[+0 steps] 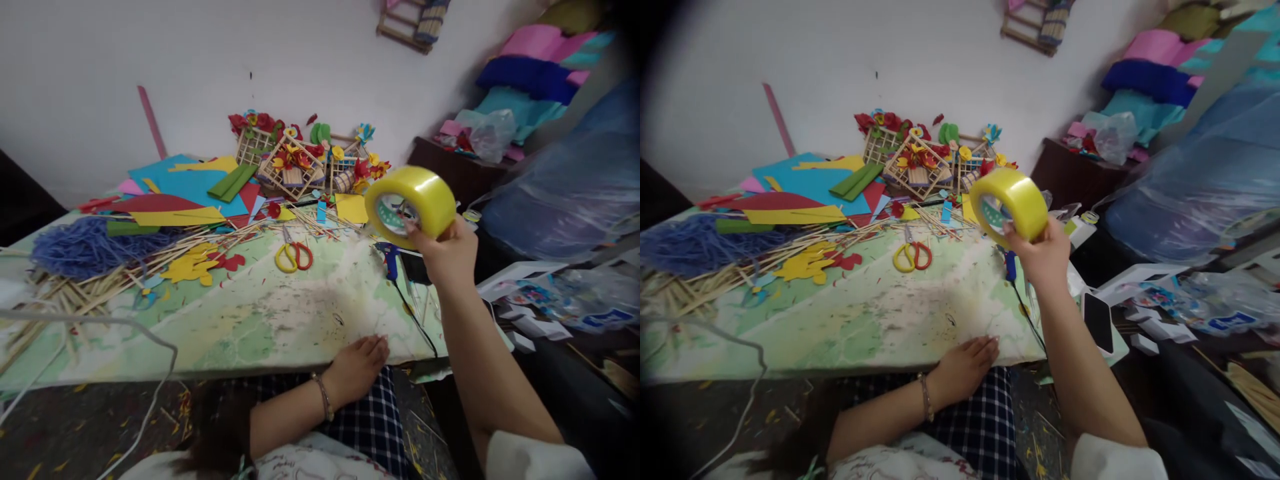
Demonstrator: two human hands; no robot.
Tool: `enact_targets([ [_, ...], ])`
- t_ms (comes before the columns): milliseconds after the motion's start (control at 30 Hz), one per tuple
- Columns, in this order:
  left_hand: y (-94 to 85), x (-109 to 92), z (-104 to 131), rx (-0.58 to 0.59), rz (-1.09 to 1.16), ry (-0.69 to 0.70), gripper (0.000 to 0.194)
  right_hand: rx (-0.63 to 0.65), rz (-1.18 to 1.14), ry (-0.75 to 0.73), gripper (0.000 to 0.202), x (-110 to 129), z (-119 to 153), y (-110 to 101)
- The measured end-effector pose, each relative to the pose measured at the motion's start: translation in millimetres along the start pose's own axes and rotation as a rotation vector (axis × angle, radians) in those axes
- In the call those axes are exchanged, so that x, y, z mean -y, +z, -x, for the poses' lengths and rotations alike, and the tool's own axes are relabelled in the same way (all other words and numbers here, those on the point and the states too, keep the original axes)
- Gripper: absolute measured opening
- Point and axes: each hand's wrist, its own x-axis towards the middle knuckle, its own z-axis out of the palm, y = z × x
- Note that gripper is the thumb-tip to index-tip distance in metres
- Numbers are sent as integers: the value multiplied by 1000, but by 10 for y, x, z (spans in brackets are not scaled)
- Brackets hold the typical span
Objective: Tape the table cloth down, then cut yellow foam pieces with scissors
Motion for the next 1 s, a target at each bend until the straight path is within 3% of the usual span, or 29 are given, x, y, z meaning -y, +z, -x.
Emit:
enact_targets([
  [167,-161,-13,18,-4,184,-32,43,-88,-295,-23,33,123,-145,268],
  [267,-486,124,41,-21,262,-93,45,-71,-376,86,35,64,-90,331],
  [333,-809,354,67,21,218,-216,34,-37,-370,176,38,5,-32,354],
  [433,-1286,902,115,72,60,-645,36,23,-380,304,43,-92,83,416],
  [500,-1482,1315,135,73,-67,-1001,32,38,-381,392,46,-172,192,489],
  [533,-1528,1506,135,72,-96,-1080,32,39,-366,435,47,-219,258,531],
  [600,-1524,1817,113,92,-110,-1172,32,58,-272,500,51,-326,411,606],
  [700,-1357,2076,47,127,-95,-1256,33,169,-12,531,53,-478,647,650],
  [867,-1022,2195,-5,169,-78,-1340,34,353,301,472,53,-485,893,550],
  [1000,-921,2291,55,168,-62,-1298,34,517,554,325,85,-291,963,516],
])
